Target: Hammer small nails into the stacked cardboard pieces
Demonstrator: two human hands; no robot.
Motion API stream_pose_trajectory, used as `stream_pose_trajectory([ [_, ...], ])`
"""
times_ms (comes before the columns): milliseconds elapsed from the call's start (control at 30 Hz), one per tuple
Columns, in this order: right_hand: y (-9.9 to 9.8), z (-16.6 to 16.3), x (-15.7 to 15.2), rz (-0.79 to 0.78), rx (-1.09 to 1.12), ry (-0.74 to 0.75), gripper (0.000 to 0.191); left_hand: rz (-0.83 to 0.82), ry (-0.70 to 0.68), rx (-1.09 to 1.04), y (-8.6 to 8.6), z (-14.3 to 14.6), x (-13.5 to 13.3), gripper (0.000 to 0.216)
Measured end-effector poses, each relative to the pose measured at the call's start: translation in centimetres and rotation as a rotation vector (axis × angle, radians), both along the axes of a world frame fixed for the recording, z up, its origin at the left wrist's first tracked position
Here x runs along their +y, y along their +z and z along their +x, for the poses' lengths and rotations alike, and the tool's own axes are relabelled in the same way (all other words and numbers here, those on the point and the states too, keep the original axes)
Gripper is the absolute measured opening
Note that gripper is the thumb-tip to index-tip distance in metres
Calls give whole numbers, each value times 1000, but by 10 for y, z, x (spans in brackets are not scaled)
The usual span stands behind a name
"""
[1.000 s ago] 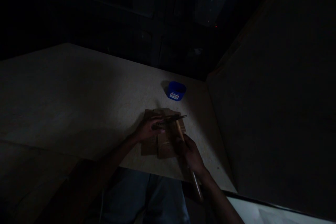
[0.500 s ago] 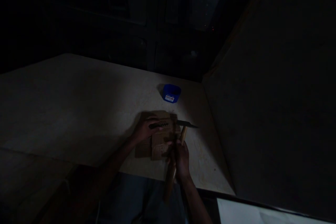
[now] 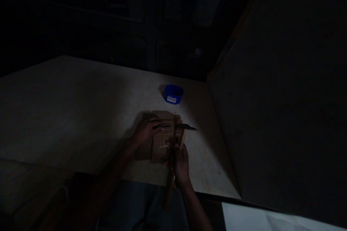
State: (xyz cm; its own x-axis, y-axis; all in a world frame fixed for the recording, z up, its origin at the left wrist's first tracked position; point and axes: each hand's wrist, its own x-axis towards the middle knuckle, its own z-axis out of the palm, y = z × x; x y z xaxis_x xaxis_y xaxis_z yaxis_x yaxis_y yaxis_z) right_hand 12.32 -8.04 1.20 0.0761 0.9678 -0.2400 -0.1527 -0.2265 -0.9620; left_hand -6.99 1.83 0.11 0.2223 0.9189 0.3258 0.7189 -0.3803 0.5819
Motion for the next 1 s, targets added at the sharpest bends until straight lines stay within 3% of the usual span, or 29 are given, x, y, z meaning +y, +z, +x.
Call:
stream_pose_trajectory([
  [267,-1,0,0,15,-13,-14,42,0,-98,-290,-22,8,6,20],
  [433,-1,-1,0,18,0,-7,43,-31,-90,-418,-28,9,9,11],
  [1000,0,-3,0,46,-42,-22,48,-86,-71,-479,-32,9,9,14],
])
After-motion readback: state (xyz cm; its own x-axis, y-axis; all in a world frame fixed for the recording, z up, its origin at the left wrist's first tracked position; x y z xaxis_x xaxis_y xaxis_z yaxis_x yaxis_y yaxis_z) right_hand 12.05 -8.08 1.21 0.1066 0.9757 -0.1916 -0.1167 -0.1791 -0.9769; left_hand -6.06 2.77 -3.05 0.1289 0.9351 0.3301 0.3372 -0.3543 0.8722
